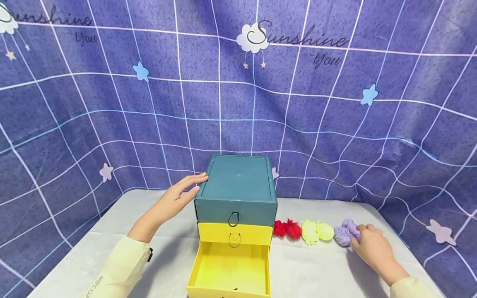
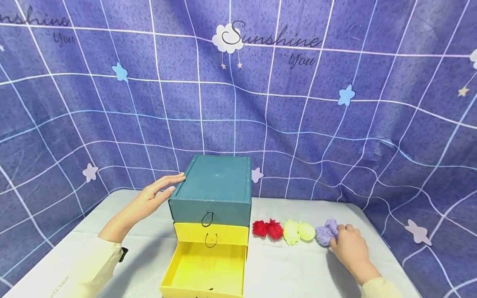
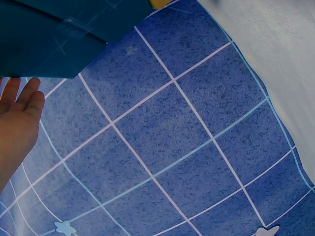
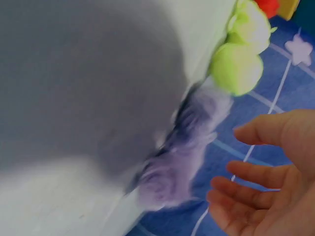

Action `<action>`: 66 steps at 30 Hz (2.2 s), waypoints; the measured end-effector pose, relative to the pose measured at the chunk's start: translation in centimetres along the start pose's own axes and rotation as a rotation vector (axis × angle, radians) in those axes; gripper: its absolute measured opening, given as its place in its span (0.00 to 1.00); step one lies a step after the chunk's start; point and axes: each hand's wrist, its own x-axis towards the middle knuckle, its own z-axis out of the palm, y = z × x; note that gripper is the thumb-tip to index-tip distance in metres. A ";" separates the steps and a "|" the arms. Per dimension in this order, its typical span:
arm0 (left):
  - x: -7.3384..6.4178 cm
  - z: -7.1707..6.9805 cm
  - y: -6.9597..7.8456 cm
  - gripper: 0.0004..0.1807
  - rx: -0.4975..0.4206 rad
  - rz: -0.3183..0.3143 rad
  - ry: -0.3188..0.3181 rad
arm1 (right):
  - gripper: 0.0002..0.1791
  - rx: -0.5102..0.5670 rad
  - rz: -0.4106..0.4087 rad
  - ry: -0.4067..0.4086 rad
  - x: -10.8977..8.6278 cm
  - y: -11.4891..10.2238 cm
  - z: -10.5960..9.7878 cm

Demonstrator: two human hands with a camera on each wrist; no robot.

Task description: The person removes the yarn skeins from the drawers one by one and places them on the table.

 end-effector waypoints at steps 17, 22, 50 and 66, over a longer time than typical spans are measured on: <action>0.0 0.1 0.0 0.20 0.005 0.002 0.003 | 0.12 0.219 -0.384 0.395 -0.6 -10.6 -1.5; 0.0 0.1 0.1 0.20 0.002 -0.002 0.000 | 0.09 0.278 -0.494 0.430 -1.1 -13.2 -1.9; -0.1 0.1 0.0 0.20 0.000 -0.011 0.003 | 0.23 0.159 -1.268 -0.215 -4.1 -25.8 -0.5; 0.0 0.1 0.0 0.20 0.007 0.010 0.008 | 0.16 0.066 -1.348 -0.183 -5.0 -26.6 1.8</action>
